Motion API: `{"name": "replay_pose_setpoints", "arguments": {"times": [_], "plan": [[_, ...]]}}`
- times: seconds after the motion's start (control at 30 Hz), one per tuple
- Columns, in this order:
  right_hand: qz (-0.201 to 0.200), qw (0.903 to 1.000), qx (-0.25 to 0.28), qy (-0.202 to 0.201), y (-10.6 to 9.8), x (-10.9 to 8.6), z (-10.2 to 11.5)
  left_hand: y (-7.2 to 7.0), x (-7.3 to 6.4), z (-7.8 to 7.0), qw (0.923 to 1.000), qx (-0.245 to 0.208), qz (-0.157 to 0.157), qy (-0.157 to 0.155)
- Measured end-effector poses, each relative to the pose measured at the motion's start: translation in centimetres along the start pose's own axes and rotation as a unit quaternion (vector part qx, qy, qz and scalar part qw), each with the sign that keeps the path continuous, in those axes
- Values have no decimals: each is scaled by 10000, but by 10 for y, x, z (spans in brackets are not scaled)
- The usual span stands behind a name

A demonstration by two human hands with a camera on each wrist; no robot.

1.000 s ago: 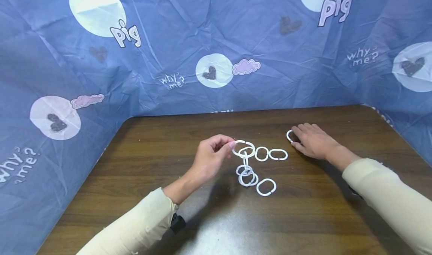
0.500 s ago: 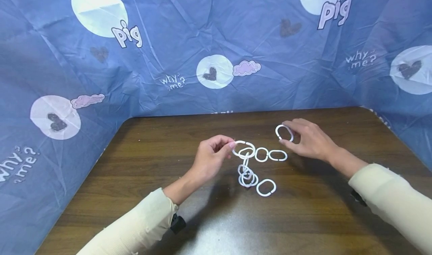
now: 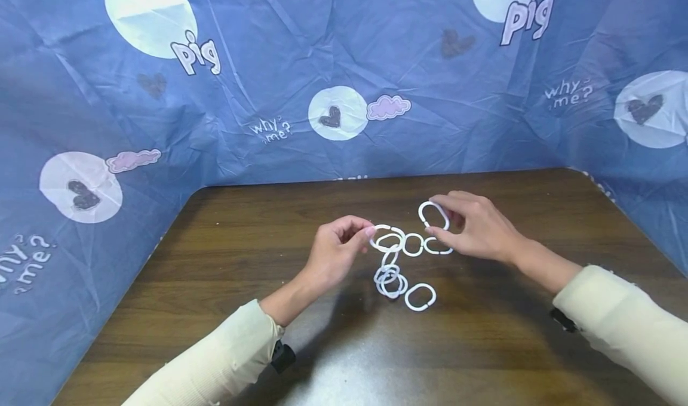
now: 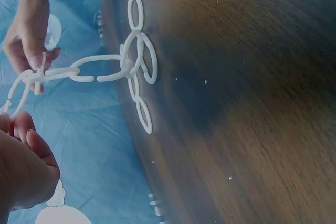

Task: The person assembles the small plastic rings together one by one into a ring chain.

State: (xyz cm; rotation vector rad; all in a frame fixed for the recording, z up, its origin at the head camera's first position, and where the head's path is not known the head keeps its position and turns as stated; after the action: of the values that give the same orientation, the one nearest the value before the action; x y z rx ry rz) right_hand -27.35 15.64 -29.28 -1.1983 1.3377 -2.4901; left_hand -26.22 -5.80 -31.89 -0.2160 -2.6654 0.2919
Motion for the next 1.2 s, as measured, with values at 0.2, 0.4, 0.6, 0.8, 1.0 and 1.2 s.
{"name": "replay_pose_setpoints", "arguments": {"times": [0.2, 0.4, 0.6, 0.8, 1.0, 1.2], "plan": [[68, 9993, 378, -30, -4, 4, 11, 2, 1, 2, 9999, 89, 44, -67], [245, 9982, 545, -6, -4, 6, 22, 5, 2, 4, 9999, 69, 32, -105], [324, 9980, 550, 37, -1, 9, 32, 10, 2, 7, 9999, 12, 50, -147], [443, 9981, 431, 82, 7, 13, 41, 12, 1, 3, 9999, -38, 98, -79], [458, 9988, 152, 66, 13, 15, 48, 11, 0, 2, 9999, 7, 118, -4], [594, 9978, -200, 194, 17, 16, 54, 9, -2, 2, 9997, 204, 115, 36]]}}
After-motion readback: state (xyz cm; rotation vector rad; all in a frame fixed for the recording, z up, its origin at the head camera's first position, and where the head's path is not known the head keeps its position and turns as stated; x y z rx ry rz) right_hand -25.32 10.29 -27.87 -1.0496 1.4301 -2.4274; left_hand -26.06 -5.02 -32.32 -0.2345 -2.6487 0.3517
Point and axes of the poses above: each hand's wrist, its own x-axis towards the middle knuckle, its own y-axis out of the palm, z = x × y, the point moved 8 cm from there along x, towards the middle knuckle, and after that the axes turned 8 degrees about y, right-handed, at the moved point
